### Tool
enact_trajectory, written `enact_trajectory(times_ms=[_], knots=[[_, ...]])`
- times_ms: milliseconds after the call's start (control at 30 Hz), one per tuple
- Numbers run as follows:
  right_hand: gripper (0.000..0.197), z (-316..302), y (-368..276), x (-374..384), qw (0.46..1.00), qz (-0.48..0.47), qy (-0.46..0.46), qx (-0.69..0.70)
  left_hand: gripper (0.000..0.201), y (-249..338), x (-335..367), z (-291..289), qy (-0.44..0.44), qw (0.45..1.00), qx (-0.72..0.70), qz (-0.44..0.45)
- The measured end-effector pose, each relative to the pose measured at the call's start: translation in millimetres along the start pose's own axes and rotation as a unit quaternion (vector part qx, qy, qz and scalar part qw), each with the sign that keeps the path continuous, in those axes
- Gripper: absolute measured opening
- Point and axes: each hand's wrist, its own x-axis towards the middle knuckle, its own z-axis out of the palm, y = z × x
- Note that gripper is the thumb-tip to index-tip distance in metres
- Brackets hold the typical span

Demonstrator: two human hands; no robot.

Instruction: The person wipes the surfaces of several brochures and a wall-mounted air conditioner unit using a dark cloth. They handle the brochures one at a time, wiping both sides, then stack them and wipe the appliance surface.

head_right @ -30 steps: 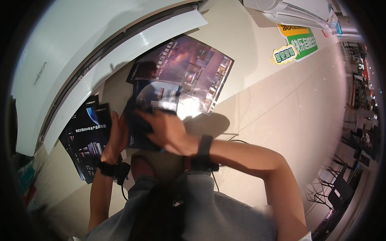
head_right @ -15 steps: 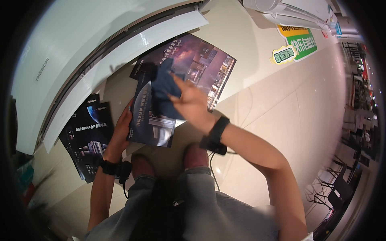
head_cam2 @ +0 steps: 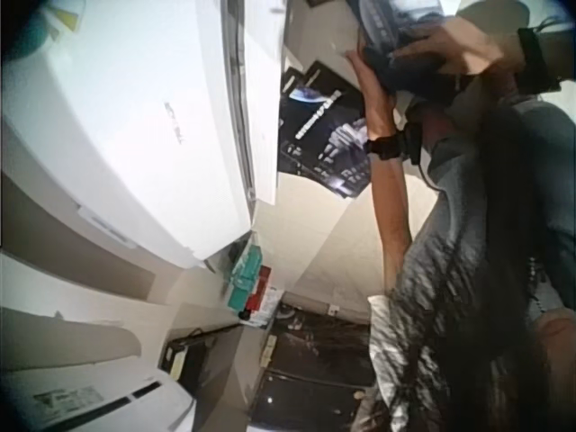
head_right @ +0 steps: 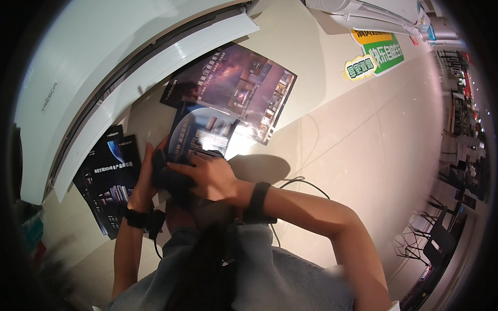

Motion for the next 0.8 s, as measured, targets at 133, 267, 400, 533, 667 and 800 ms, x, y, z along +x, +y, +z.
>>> enact_trajectory(times_ms=[133, 267, 400, 533, 667, 800], knots=[[0.078, -12.4, 11.7, 2.4, 0.994, 0.062, 0.071, -0.047, 0.056, -3.9, 1.3, -7.7, 0.081, 0.995, 0.052, -0.02], [0.067, -26.2, 49.8, 8.6, 0.961, 0.141, 0.222, -0.085, 0.039, -9.0, 6.0, 0.1, 0.148, 0.978, 0.15, 0.003], [0.066, -24.3, 52.4, 7.8, 0.951, 0.132, 0.266, -0.083, 0.041, -5.2, 6.6, 3.1, 0.14, 0.982, 0.123, -0.017], [0.072, -1.9, 15.7, 10.1, 0.974, 0.143, 0.175, -0.033, 0.055, -6.0, 6.6, -1.0, 0.108, 0.994, 0.011, -0.015], [0.063, 4.8, -0.7, 15.5, 0.977, 0.131, 0.141, 0.095, 0.068, -8.1, 3.1, -12.0, 0.072, 0.997, 0.008, -0.002], [0.064, -10.0, 11.7, 10.7, 0.989, 0.103, 0.08, 0.074, 0.058, -9.6, -1.9, -7.4, 0.073, 0.997, 0.02, 0.012]])
